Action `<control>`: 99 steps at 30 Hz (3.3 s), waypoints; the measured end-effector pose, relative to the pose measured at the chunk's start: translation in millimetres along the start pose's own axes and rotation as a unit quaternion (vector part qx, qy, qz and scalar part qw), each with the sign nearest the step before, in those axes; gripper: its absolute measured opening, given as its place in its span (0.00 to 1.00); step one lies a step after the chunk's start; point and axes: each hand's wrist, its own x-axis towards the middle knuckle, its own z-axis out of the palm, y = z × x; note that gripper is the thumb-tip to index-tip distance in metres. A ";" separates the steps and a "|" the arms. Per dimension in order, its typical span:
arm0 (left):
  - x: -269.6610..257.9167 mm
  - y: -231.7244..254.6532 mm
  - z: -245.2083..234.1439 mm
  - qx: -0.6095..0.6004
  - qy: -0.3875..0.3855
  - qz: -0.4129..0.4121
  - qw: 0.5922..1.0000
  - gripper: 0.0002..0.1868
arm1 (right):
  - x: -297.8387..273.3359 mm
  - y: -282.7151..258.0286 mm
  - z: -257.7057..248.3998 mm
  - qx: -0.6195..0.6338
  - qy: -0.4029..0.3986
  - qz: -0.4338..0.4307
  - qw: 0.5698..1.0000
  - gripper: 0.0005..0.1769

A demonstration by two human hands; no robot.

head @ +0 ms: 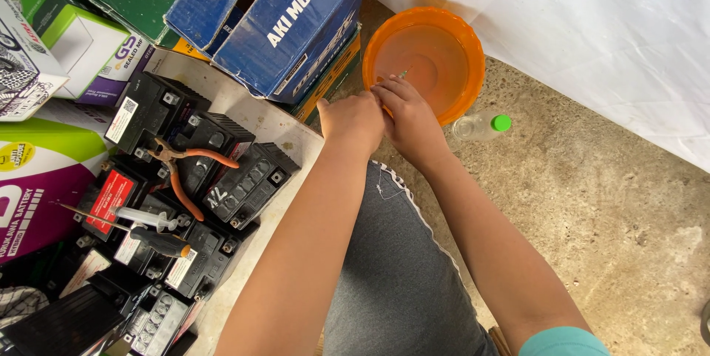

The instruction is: Refilling battery cells with electrolyte using a syringe

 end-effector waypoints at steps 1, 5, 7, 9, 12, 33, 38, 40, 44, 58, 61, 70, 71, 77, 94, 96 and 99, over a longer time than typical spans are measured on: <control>6.6 -1.7 6.5 0.001 0.000 0.000 1.000 0.27 | -1.1 -0.9 2.6 0.000 0.000 0.001 1.000 0.18; 13.3 -2.6 12.5 0.029 0.008 -0.008 1.000 0.27 | -3.3 -0.6 11.2 0.025 0.010 0.019 0.999 0.17; 7.4 -0.9 8.9 0.039 0.005 -0.012 0.999 0.28 | -3.6 -2.3 13.6 0.041 0.013 0.026 0.999 0.16; 3.8 2.5 5.3 0.054 0.012 -0.020 0.998 0.27 | -0.8 -5.4 11.8 0.045 0.019 0.033 0.998 0.15; -3.3 3.5 1.5 0.052 0.015 -0.023 0.998 0.27 | -0.1 -5.7 14.2 0.040 0.024 0.035 0.998 0.15; 12.6 -6.1 20.9 0.038 0.068 -0.022 0.997 0.26 | -3.4 23.5 28.9 -0.064 -0.002 0.081 0.995 0.19; 7.8 -5.6 18.6 0.032 0.066 -0.020 0.997 0.27 | -4.6 27.8 32.0 -0.080 0.002 0.081 0.993 0.19; 3.4 -5.6 16.9 0.030 0.067 -0.019 0.997 0.27 | -5.2 29.1 33.6 -0.081 0.005 0.081 0.993 0.19; -1.5 -4.3 13.8 0.039 0.055 -0.022 0.997 0.27 | -4.9 30.6 31.2 -0.088 0.005 0.076 0.993 0.20; -13.3 -5.8 10.8 0.041 0.048 -0.027 0.998 0.28 | -2.2 25.9 26.3 -0.098 -0.003 0.084 0.992 0.19; -11.4 -6.4 13.4 0.040 0.047 -0.024 0.998 0.28 | -0.8 25.4 24.8 -0.098 -0.004 0.089 0.991 0.19; -16.2 -9.9 13.7 0.032 0.053 -0.027 0.998 0.28 | -2.3 26.4 28.9 -0.144 0.015 0.091 0.985 0.19; -15.6 -10.9 14.0 0.030 0.053 -0.024 0.998 0.28 | -3.6 28.5 29.1 -0.181 0.019 0.095 0.979 0.20; -20.6 -10.6 10.7 0.023 0.049 -0.025 0.998 0.28 | -8.3 41.4 37.3 -0.258 0.048 0.080 0.962 0.20; -23.5 -17.4 8.7 -0.006 0.038 -0.029 0.999 0.28 | 0.9 27.2 30.5 -0.255 0.066 0.059 0.963 0.15; -20.7 -18.9 9.6 -0.009 0.042 -0.029 0.999 0.29 | 1.8 24.8 27.9 -0.267 0.073 0.051 0.960 0.14; -23.2 -20.4 7.8 -0.010 0.040 -0.033 0.999 0.28 | 4.4 16.2 22.2 -0.278 0.072 0.053 0.956 0.14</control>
